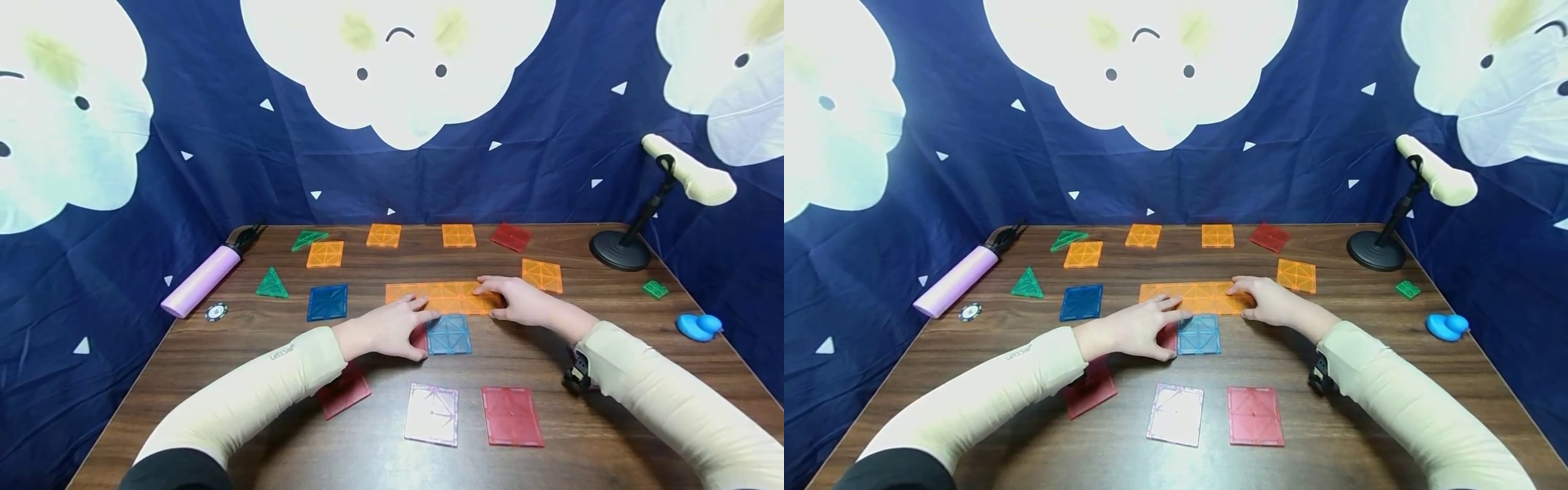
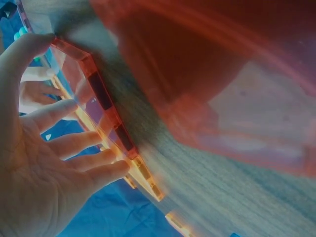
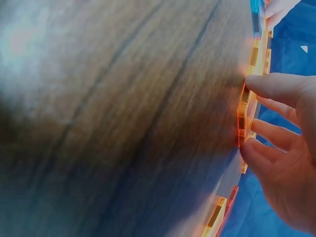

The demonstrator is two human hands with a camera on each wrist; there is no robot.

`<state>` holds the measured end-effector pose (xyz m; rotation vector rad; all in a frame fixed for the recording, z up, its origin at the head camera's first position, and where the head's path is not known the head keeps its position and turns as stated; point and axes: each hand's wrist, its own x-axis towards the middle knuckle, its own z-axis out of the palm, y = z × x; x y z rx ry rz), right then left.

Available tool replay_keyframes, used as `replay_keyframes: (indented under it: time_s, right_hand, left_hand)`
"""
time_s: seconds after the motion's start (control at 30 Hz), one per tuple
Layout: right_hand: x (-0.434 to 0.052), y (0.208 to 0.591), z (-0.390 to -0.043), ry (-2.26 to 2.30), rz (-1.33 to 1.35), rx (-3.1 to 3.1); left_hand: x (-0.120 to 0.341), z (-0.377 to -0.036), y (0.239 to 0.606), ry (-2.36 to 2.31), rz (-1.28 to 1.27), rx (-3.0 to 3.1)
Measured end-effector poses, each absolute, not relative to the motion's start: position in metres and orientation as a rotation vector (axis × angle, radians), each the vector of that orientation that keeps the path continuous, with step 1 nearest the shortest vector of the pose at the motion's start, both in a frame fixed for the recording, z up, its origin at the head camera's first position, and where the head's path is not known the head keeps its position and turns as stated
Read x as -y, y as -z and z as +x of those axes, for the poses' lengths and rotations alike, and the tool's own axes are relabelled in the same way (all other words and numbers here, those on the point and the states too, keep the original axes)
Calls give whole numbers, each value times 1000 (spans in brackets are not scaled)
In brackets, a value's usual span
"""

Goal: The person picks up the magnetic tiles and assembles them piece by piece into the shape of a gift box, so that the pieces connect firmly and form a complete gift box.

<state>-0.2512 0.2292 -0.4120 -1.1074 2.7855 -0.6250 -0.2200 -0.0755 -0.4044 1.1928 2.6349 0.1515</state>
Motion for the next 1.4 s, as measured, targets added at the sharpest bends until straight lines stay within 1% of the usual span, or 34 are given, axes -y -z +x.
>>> replay_keyframes:
  time_s: [0.13, 0.3, 0.43, 0.6, 0.8, 0.97, 1.13, 1.27, 1.4]
  right_hand:
    - [-236, 405, -238, 648, -1130, -2764]
    - [-247, 396, -208, 753, -1139, -2729]
    - [-252, 398, -180, 798, -1115, -2678]
    - [-252, 406, -157, 690, -1070, -2691]
    - [-251, 410, -154, 528, -1037, -2842]
    - [-250, 409, -159, 530, -1053, -2933]
    - [-251, 409, -150, 684, -1200, -2746]
    - [-253, 410, -143, 696, -1316, -2602]
    - [-251, 410, -145, 630, -1301, -2660]
  left_hand:
    - [74, -218, 406, -152, 1215, -2637]
    - [72, -215, 404, -159, 1226, -2627]
    - [72, -215, 403, -162, 1214, -2631]
    - [72, -217, 403, -174, 1187, -2624]
    - [72, -219, 405, -180, 1168, -2621]
    - [72, -219, 405, -169, 1174, -2631]
    - [70, -219, 405, -168, 1183, -2623]
    - [70, -219, 405, -187, 1181, -2623]
    - [74, -219, 405, -168, 1167, -2638]
